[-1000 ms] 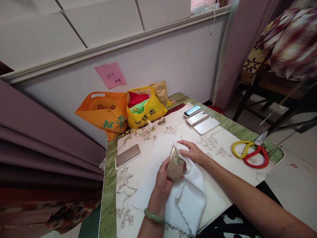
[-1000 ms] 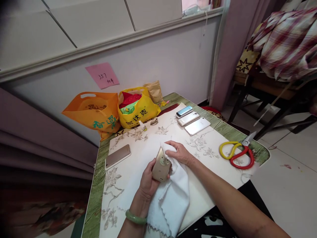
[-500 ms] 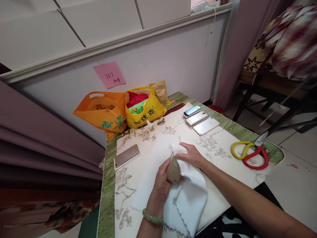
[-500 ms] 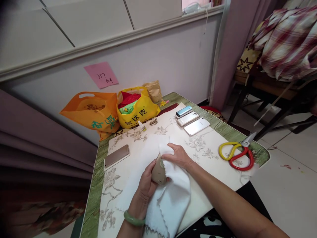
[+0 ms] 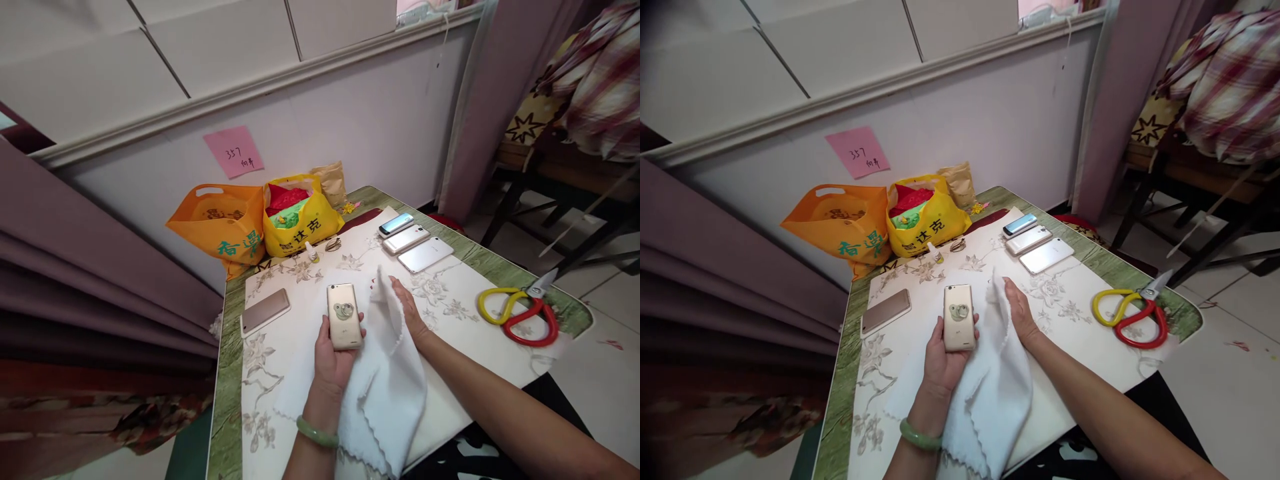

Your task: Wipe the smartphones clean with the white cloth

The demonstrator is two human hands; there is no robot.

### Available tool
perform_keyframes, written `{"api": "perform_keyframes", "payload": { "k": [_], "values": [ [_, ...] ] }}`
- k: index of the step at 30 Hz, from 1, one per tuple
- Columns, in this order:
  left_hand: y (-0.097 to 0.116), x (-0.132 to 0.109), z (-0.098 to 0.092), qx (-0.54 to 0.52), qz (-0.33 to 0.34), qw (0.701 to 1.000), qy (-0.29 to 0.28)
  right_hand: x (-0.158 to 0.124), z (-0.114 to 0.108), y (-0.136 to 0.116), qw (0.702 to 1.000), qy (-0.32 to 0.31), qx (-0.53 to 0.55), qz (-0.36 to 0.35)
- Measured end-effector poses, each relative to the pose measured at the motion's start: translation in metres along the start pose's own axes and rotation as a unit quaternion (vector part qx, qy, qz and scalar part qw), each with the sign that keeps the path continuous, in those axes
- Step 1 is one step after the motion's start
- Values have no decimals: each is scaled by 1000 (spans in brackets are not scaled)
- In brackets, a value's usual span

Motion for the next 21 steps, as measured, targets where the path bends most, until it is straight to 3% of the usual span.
{"api": "perform_keyframes", "payload": {
  "k": [4,8,11,14,16,19,21],
  "values": [
    [3,6,-7,-71,21,997,24,-13,22,-25,976,-72,-122,-165],
    [4,6,-7,-87,35,995,18,-34,49,-38,907,-145,-230,-322],
    [5,5,-7,-84,46,995,17,-49,62,-45,861,-197,-259,-391],
    [5,5,-7,-68,44,997,11,-59,73,-48,828,-277,-259,-412],
    [6,5,-7,-67,51,996,13,-57,75,-46,829,-281,-265,-404],
    [5,4,-6,-79,47,996,10,-43,66,-42,864,-190,-287,-368],
    [5,4,-3,-78,43,996,3,-40,63,-42,870,-163,-283,-369]
  ]
}}
Point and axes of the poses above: each hand's wrist, its own x-axis towards the middle knuckle, its own z-axis out of the palm, y = z × x, the point moved 8 cm from there along x, towards the middle knuckle, and after that the axes turned 3 degrees about -x, right-handed, at the moved point
